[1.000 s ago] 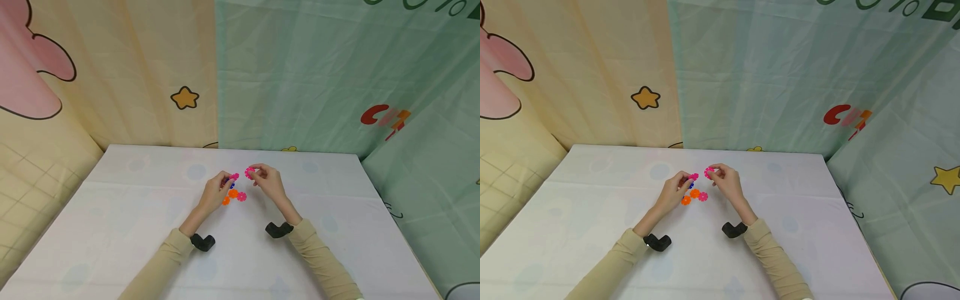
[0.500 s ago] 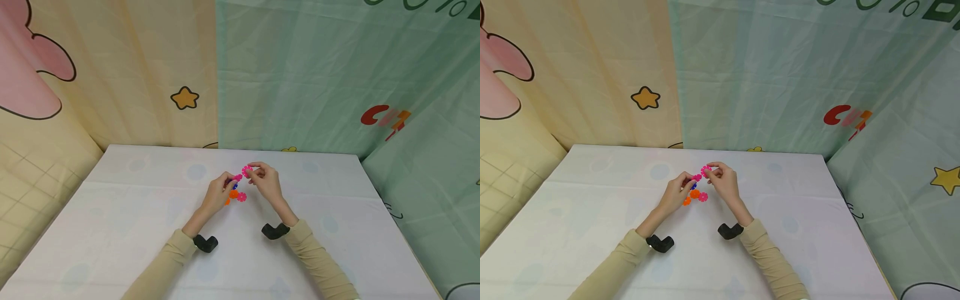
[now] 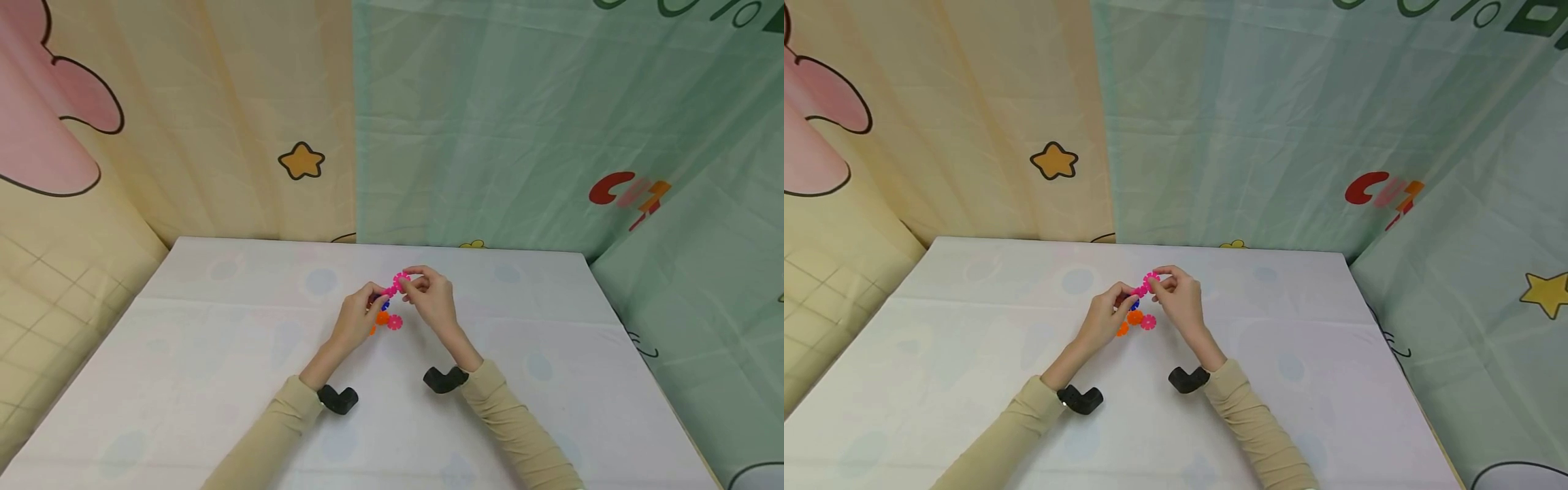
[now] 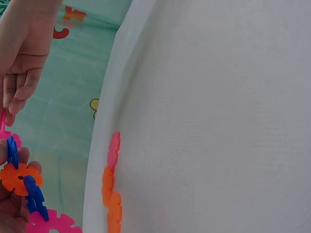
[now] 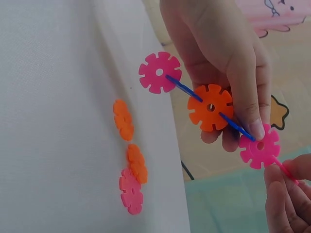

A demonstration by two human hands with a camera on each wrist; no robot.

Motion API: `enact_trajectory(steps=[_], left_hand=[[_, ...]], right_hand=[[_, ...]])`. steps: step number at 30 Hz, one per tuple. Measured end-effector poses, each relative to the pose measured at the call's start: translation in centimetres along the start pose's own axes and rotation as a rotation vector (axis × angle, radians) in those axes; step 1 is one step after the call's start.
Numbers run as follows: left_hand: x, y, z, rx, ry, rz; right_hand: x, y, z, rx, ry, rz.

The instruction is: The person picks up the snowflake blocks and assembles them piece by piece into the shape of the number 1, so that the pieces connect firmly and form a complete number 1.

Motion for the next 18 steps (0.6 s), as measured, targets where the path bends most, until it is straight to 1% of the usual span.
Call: enact_trajectory(steps=[6,9,14,18], left_hand=[[-0.11,0.09,0.03,-0.048,0.056,-0.025],[-0.13,0.1,0.02,-0.063,0.081,-0.038],[-0.13,-0.09,-0.02,-0.07,0.099,-0.046],[-0.14,-0.33,-0.14,-0.064,0.098,-0.046]], right_hand=[[-0.15,-0.44,-0.04,0.048,0.031,-0.037],[-0.29,-0.55,-0.03,0.062,0.043,-0.032],[-0.51,-0.54,-0.05,0.047,0.053,-0.025],[-0.83,-0.14,-0.11,0.007,0.028,-0.002]])
Point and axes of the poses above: each hand's wrist, its own z-axis towards the middle knuckle, its own x-axis out of the back of the hand, y = z × x, the point moved 4 cm from there along z, towards the middle knuckle, and after that the axes turned 12 degrees about -z, right-handed, at the moved point
